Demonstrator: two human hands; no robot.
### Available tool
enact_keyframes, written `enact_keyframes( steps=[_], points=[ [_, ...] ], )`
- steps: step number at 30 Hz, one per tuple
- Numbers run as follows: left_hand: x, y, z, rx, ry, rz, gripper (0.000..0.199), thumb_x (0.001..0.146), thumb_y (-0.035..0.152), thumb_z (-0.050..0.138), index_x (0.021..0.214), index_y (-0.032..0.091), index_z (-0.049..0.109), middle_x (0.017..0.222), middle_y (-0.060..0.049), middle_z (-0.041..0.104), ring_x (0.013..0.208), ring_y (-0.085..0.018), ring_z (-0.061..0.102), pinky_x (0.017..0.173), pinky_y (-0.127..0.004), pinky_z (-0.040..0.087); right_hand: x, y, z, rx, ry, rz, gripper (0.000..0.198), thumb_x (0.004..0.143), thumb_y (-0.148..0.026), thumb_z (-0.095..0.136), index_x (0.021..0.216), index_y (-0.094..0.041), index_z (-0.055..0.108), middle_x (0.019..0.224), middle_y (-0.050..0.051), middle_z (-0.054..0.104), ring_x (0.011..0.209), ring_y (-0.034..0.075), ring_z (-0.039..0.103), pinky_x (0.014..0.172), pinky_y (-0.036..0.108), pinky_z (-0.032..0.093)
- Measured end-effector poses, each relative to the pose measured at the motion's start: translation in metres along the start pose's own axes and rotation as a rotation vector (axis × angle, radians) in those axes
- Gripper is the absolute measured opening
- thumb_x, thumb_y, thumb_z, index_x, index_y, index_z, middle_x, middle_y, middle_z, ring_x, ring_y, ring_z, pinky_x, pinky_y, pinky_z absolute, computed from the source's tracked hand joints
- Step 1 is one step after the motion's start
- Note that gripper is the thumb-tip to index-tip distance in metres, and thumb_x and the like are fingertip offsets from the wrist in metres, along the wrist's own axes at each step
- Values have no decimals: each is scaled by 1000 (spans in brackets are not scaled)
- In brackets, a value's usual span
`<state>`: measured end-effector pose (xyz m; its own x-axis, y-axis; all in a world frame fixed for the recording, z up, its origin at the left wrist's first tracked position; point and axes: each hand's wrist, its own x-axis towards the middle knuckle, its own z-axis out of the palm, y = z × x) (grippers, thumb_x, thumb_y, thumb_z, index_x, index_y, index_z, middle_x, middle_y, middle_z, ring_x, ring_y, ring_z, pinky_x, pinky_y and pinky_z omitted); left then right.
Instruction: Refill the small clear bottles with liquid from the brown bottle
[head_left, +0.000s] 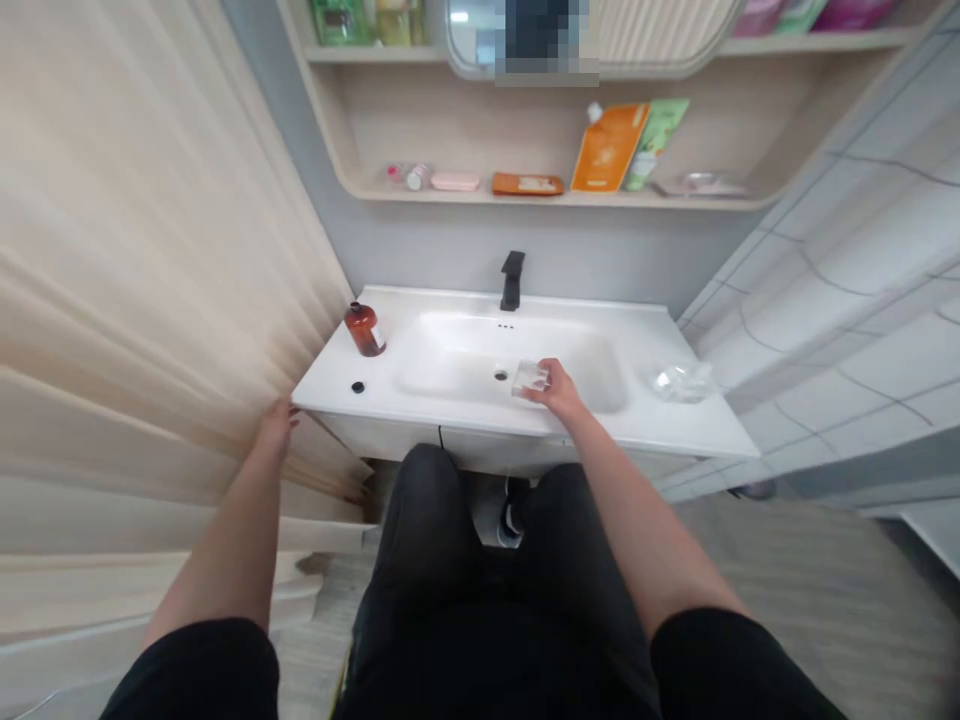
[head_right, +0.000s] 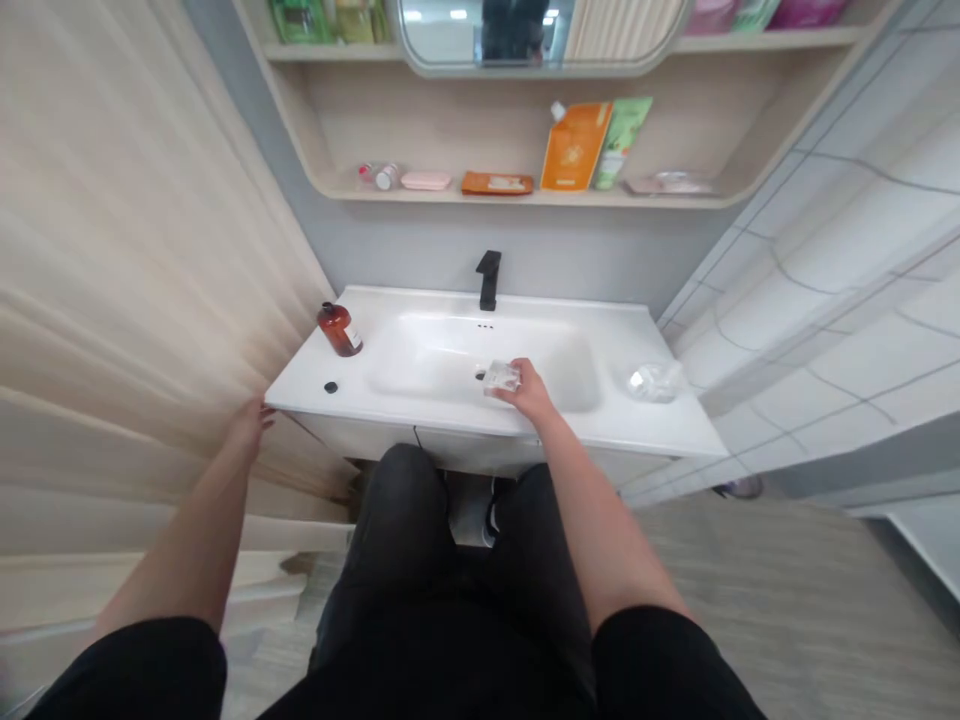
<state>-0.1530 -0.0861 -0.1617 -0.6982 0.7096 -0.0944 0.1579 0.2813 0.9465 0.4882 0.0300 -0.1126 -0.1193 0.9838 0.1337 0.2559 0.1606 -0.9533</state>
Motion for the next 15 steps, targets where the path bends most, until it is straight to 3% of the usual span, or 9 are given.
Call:
enact_keyframes(
  steps=[4, 10, 15],
  points=[
    [-1, -13, -26, -21, -117, -60, 63, 109, 69, 38, 139, 23, 70, 151, -18, 72, 139, -33, 70, 106, -49, 63, -1, -1, -2, -41, 3, 10, 80, 56, -59, 96, 116, -29, 52, 99, 0, 69, 85, 26, 68, 77, 42, 60],
    [13, -24, -79, 72, 48, -152, 57, 113, 53, 42, 160, 24, 56, 154, -19, 67, 146, -31, 65, 104, -43, 64, -2, -2, -2, -34, 15, 11, 78, 59, -56, 94, 119, -27, 53, 97, 1, 68, 84, 26, 67, 76, 42, 59],
    [5, -21, -78, 104, 37, -156, 48, 110, 47, 47, 149, 22, 62, 147, -19, 71, 139, -29, 69, 97, -36, 65, -3, -5, -2, -33, 13, 12, 78, 58, -54, 95, 118, -27, 54, 94, 2, 70, 82, 26, 66, 73, 41, 57]
  ],
)
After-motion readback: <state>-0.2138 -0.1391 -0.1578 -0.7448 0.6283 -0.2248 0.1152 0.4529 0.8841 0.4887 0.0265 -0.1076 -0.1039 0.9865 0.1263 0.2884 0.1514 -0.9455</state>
